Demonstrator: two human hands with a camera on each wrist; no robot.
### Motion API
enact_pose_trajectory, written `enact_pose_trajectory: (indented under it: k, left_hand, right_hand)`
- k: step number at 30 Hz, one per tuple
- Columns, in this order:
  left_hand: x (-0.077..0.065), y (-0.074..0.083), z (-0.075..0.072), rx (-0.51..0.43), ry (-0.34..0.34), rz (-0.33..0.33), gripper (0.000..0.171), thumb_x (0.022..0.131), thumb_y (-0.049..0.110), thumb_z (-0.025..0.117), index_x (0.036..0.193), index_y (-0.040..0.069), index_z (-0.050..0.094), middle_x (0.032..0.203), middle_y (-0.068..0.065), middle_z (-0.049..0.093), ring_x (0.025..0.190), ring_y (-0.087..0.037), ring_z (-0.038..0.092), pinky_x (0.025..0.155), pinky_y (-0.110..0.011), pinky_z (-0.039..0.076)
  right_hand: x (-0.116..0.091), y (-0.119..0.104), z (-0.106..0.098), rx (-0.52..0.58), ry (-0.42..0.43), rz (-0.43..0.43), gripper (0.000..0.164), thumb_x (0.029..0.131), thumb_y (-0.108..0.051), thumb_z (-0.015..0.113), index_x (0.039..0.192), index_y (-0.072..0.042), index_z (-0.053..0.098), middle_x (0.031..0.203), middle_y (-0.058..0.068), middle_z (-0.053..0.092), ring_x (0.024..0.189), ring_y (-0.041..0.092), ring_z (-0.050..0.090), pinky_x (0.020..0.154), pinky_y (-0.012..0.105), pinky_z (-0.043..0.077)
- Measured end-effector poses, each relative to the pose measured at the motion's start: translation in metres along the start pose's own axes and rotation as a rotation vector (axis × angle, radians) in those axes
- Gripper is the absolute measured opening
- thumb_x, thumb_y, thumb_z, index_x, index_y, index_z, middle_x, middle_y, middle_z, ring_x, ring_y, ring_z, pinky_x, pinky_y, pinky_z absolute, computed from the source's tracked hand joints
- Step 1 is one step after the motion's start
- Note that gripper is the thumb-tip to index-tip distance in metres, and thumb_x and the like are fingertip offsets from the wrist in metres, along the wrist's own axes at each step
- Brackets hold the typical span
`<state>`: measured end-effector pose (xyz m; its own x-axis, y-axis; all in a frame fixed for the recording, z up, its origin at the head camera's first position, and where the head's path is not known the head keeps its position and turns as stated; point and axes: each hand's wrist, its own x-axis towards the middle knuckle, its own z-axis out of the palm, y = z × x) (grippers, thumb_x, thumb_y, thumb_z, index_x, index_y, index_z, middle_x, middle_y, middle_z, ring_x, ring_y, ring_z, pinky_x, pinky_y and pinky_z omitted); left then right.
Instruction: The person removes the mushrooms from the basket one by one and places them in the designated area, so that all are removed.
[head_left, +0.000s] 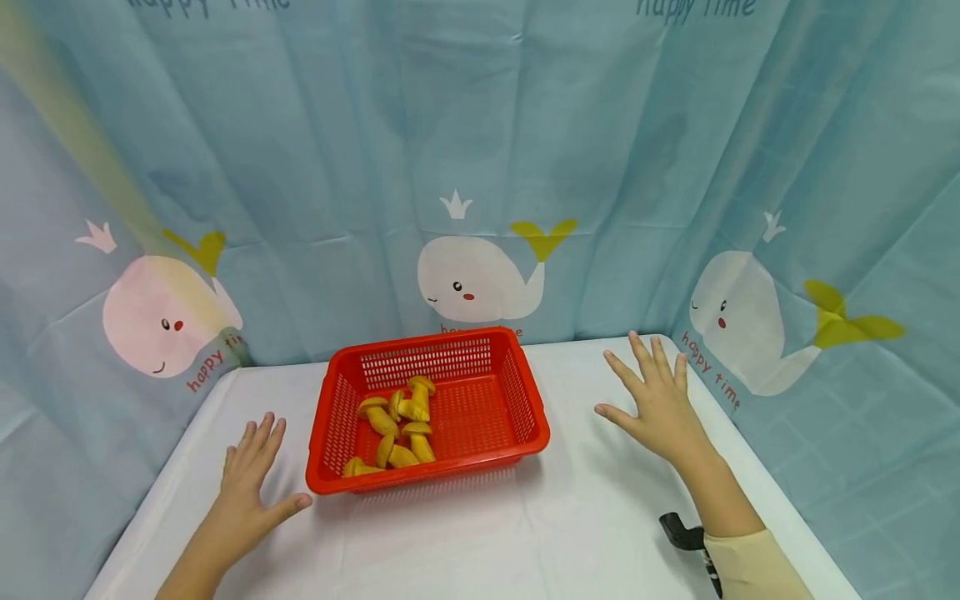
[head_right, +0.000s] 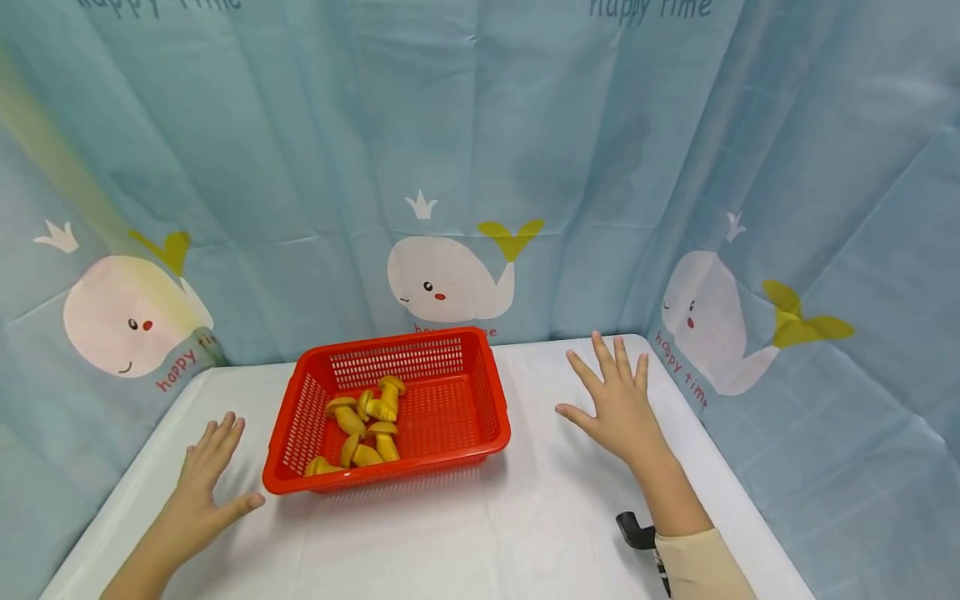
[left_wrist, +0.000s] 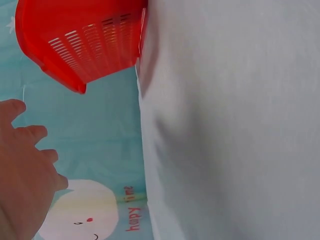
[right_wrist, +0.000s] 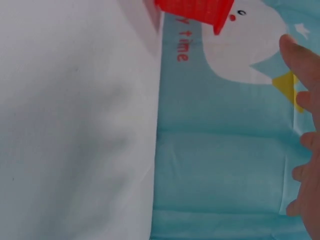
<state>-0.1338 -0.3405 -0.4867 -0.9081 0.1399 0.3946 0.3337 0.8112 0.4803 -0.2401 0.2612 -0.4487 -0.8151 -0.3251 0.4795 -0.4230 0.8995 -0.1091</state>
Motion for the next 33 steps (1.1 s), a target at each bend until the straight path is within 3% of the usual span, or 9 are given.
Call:
enact_pose_trajectory:
  k: [7,14,20,26,30,32,33]
  left_hand:
    - [0.005,0.007,0.005,-0.113,-0.015,-0.086,0.109,0.084,0.033,0.083,0.166,0.023,0.012,0.172,-0.017,0.011,0.157,-0.043,-0.002,0.121,-0.068,-0.009]
    - [0.011,0.021,0.011,-0.214,-0.071,-0.238,0.102,0.092,0.034,0.076,0.165,0.034,0.004,0.173,-0.011,0.006,0.157,-0.044,0.001,0.105,-0.084,0.021]
    - [0.012,0.025,0.020,-0.308,-0.073,-0.292,0.097,0.097,0.031,0.071,0.164,0.037,0.002,0.173,-0.012,0.005,0.156,-0.045,0.006,0.108,-0.081,0.023]
    - [0.010,0.033,0.026,-0.358,-0.073,-0.339,0.094,0.097,0.037,0.069,0.162,0.044,0.002,0.173,-0.010,0.005,0.157,-0.045,0.007,0.106,-0.082,0.025]
    - [0.009,0.037,0.026,-0.372,-0.046,-0.325,0.091,0.098,0.032,0.069,0.162,0.045,0.005,0.173,-0.007,0.008,0.158,-0.040,0.007,0.110,-0.076,0.026]
    - [0.008,0.036,0.026,-0.374,-0.033,-0.316,0.090,0.099,0.027,0.068,0.163,0.044,0.007,0.173,-0.005,0.009,0.158,-0.036,0.008,0.122,-0.056,0.026]
    - [0.007,0.036,0.026,-0.373,-0.029,-0.316,0.090,0.099,0.027,0.068,0.163,0.043,0.007,0.173,-0.005,0.009,0.158,-0.036,0.008,0.122,-0.054,0.026]
  right_hand:
    - [0.007,-0.007,0.001,0.037,0.006,0.007,0.089,0.086,-0.057,0.076,0.161,-0.028,0.037,0.173,0.012,0.010,0.157,0.044,0.002,0.119,0.075,-0.004]
    - [0.015,-0.016,0.001,0.066,0.018,-0.004,0.088,0.086,-0.056,0.076,0.160,-0.027,0.038,0.172,0.013,0.012,0.157,0.045,0.004,0.118,0.076,-0.003]
    - [0.018,-0.023,-0.002,0.080,0.024,-0.010,0.086,0.086,-0.054,0.077,0.159,-0.026,0.040,0.171,0.016,0.015,0.155,0.048,0.010,0.117,0.078,0.003]
    - [0.024,-0.027,-0.006,0.106,0.017,-0.019,0.087,0.088,-0.053,0.076,0.161,-0.029,0.036,0.172,0.014,0.013,0.155,0.048,0.010,0.119,0.075,0.000]
    - [0.032,-0.033,-0.007,0.111,0.026,-0.032,0.087,0.088,-0.053,0.076,0.161,-0.030,0.035,0.172,0.013,0.013,0.155,0.049,0.011,0.120,0.074,0.001]
    - [0.036,-0.038,-0.006,0.112,0.031,-0.041,0.087,0.088,-0.054,0.076,0.161,-0.029,0.036,0.172,0.012,0.014,0.155,0.049,0.013,0.120,0.075,0.003]
    - [0.038,-0.041,-0.006,0.116,0.031,-0.046,0.087,0.088,-0.054,0.076,0.161,-0.029,0.037,0.172,0.012,0.013,0.155,0.048,0.012,0.120,0.075,0.003]
